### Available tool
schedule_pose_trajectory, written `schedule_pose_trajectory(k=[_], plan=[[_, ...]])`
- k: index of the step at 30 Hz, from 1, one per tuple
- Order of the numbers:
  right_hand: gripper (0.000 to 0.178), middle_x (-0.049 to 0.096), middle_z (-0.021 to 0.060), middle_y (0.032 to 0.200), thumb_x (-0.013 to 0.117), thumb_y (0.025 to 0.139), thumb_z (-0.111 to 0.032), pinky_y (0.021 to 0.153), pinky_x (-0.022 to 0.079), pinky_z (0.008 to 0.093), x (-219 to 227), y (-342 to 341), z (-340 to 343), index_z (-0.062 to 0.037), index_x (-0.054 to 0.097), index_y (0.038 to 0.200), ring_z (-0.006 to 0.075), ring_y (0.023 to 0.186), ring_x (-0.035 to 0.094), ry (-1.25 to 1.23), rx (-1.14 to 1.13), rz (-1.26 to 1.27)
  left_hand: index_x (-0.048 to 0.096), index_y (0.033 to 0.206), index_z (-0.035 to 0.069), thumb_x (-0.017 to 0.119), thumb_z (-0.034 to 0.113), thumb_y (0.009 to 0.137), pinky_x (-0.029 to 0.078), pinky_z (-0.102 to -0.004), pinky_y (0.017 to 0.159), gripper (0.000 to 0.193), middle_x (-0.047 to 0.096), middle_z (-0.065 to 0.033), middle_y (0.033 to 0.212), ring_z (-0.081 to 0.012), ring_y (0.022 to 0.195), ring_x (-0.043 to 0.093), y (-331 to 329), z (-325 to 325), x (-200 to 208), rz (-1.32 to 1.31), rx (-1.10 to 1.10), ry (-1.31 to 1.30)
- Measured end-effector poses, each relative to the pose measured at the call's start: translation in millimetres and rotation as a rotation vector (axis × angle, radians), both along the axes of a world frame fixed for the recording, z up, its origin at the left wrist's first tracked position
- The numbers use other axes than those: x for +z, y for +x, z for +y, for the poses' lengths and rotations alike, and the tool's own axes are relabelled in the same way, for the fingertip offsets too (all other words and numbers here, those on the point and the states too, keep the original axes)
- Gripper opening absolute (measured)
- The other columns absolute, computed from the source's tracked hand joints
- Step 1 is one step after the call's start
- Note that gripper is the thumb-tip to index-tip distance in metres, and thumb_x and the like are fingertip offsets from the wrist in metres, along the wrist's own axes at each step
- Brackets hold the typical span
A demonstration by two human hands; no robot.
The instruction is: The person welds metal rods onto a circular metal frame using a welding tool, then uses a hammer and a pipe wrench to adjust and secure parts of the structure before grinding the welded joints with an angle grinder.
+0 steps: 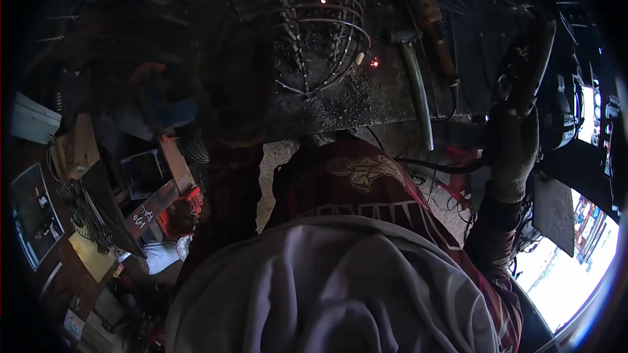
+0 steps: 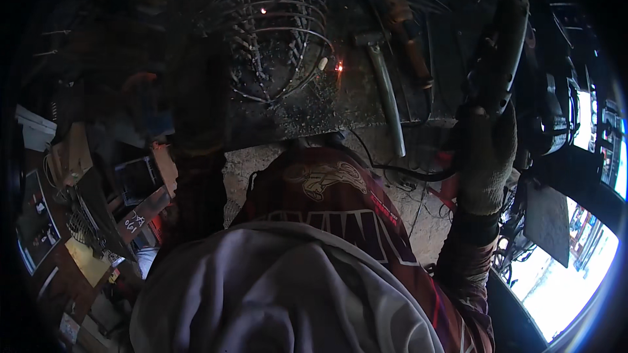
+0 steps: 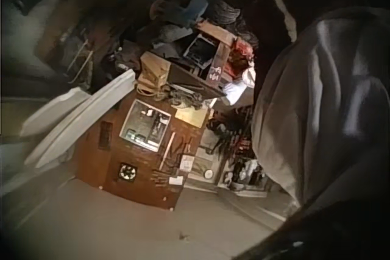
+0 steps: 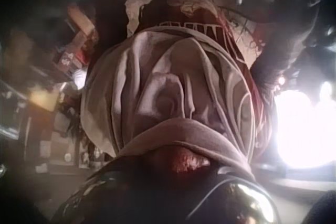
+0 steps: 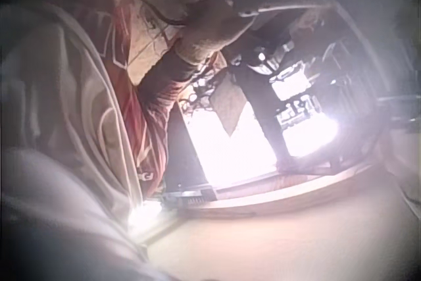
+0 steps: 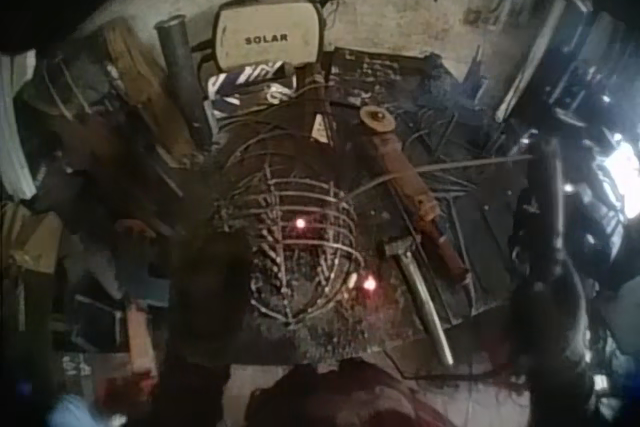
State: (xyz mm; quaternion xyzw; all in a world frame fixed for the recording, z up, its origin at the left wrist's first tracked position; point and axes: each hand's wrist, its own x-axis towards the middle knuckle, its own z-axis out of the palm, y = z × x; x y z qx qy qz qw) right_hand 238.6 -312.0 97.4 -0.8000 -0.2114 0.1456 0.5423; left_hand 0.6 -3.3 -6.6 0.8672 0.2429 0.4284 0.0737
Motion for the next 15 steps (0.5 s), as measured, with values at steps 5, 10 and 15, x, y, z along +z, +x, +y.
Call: schedule_pose_trajectory(k=[5, 10, 15], plan=[[0.033, 0.066, 0.0039, 0.09, 0.061, 0.103, -0.021, 0.052, 0.051, 0.0247, -1.1, 6.3, 17.2, -0.0002, 0.056, 0.128, 0.0085, 0.063, 0.061, -0.096, 0.031, 0.088, 0.072, 0.103, 0.004, 0.076, -0.004, 0.084, 0.057, -0.0381, 0.082, 0.021, 0.073, -0.0133, 0.1, -0.0297, 0.092, 0.071, 1.3, 0.5, -6.1, -0.143, -0.076, -0.196], [0.044, 0.064, 0.0033, 0.088, 0.063, 0.102, -0.024, 0.05, 0.052, 0.026, -0.4, 8.3, 34.7, -0.0007, 0.053, 0.137, 0.0088, 0.062, 0.061, -0.103, 0.08, 0.085, 0.073, 0.106, 0.002, 0.078, -0.001, 0.085, 0.058, -0.0357, 0.089, 0.022, 0.073, -0.0127, 0.106, -0.0261, 0.098, 0.071, 0.6, 1.4, -12.2, -0.194, -0.098, -0.28], [0.044, 0.063, 0.0026, 0.087, 0.065, 0.102, -0.023, 0.05, 0.05, 0.0251, -8.3, 16.9, 36.7, -0.0017, 0.053, 0.138, 0.0083, 0.062, 0.06, -0.093, 0.09, 0.086, 0.074, 0.106, 0.002, 0.08, 0.001, 0.084, 0.059, -0.0348, 0.09, 0.023, 0.074, -0.0124, 0.107, -0.0251, 0.099, 0.072, 2.1, 1.4, -12.5, -0.152, -0.068, -0.247]])
